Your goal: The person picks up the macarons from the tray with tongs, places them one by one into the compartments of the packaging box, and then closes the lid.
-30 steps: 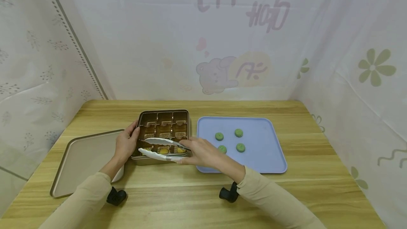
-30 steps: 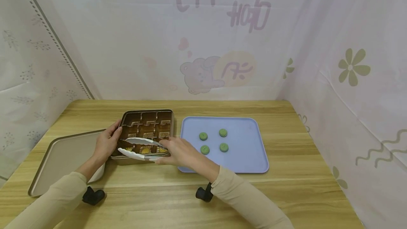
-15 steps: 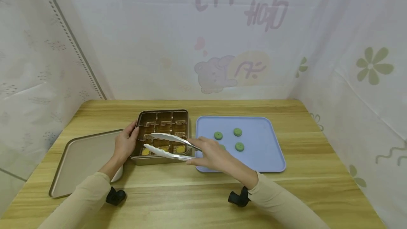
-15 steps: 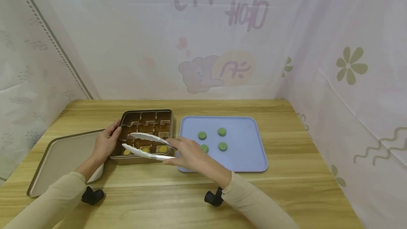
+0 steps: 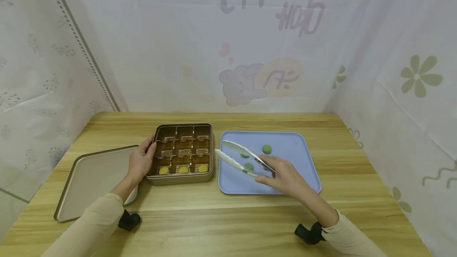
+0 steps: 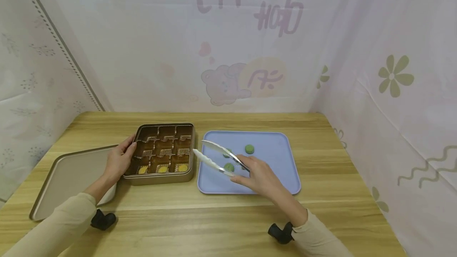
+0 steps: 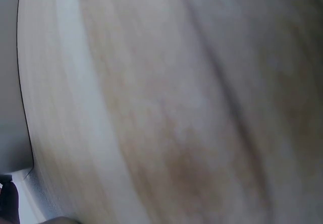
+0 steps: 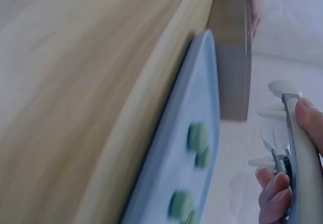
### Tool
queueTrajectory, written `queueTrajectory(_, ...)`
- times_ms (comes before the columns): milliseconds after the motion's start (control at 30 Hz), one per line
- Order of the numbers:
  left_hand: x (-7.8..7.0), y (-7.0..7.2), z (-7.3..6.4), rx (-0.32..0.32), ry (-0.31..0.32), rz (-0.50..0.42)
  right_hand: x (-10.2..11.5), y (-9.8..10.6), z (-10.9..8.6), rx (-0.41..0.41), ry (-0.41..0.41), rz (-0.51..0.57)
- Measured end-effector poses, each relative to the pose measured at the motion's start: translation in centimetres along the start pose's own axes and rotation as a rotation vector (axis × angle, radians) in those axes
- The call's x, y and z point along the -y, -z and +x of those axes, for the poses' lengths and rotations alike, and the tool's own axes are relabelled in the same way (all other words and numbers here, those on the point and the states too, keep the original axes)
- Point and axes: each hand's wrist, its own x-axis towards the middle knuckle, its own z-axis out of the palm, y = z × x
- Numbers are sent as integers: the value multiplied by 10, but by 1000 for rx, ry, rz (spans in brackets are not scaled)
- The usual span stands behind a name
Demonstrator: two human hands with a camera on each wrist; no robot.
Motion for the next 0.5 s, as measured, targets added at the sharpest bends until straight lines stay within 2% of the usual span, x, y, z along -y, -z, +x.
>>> queueTrajectory(200,0,0,-1,-3,1,2,-22,15,-28,-34,-61,-35)
queueTrajectory(500,-1,0,-1,-2,-3,5,-37,30,-63,-10,-195,-87)
